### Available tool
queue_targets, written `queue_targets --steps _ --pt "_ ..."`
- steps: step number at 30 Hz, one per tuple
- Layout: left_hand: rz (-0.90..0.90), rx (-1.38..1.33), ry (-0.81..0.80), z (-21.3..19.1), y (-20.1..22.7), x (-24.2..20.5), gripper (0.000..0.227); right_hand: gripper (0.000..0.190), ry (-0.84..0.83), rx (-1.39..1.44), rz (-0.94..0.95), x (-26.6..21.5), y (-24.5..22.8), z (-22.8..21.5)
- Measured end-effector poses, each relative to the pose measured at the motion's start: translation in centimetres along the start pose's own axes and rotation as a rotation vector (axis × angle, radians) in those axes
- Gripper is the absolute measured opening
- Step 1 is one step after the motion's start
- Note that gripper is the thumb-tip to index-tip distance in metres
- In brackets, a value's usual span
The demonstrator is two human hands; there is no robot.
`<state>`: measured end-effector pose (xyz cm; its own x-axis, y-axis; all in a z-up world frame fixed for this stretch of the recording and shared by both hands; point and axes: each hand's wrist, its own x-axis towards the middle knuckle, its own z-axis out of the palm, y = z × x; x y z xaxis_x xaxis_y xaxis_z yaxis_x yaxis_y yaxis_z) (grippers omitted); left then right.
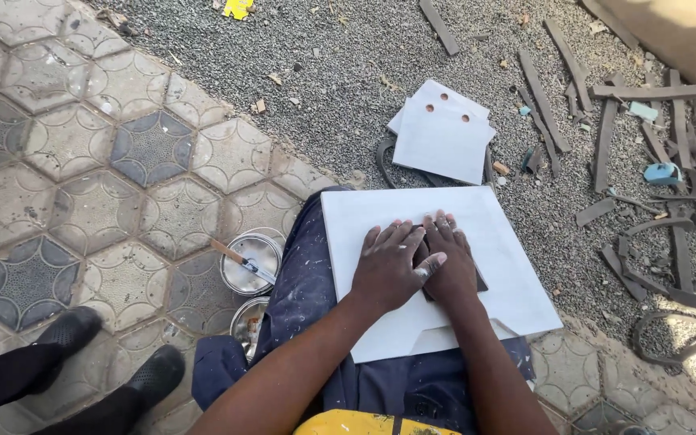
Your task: Sanding a white furniture panel using sandpaper and an electric orbital sander to prepare it for finishing.
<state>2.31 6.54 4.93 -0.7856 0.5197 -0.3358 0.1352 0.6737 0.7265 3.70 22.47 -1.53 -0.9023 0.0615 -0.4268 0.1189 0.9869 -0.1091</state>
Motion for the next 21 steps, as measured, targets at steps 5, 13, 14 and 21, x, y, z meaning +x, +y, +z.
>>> queue_targets --steps 5,13,14,21 --pt "-0.006 0.003 0.060 2.7 -2.5 2.3 0.051 0.060 0.144 0.211 0.067 1.3 1.1 2.0" --pt "0.007 -0.025 0.134 3.4 -3.8 2.7 0.048 0.057 0.252 0.299 0.021 1.9 1.6 2.9" --pt "0.008 -0.040 0.121 3.1 -3.6 2.5 0.048 0.056 0.265 0.324 0.019 1.9 1.5 2.8" --pt "0.024 -0.059 0.104 2.4 -3.1 2.0 0.047 0.051 0.305 0.411 -0.001 1.9 1.9 2.9"
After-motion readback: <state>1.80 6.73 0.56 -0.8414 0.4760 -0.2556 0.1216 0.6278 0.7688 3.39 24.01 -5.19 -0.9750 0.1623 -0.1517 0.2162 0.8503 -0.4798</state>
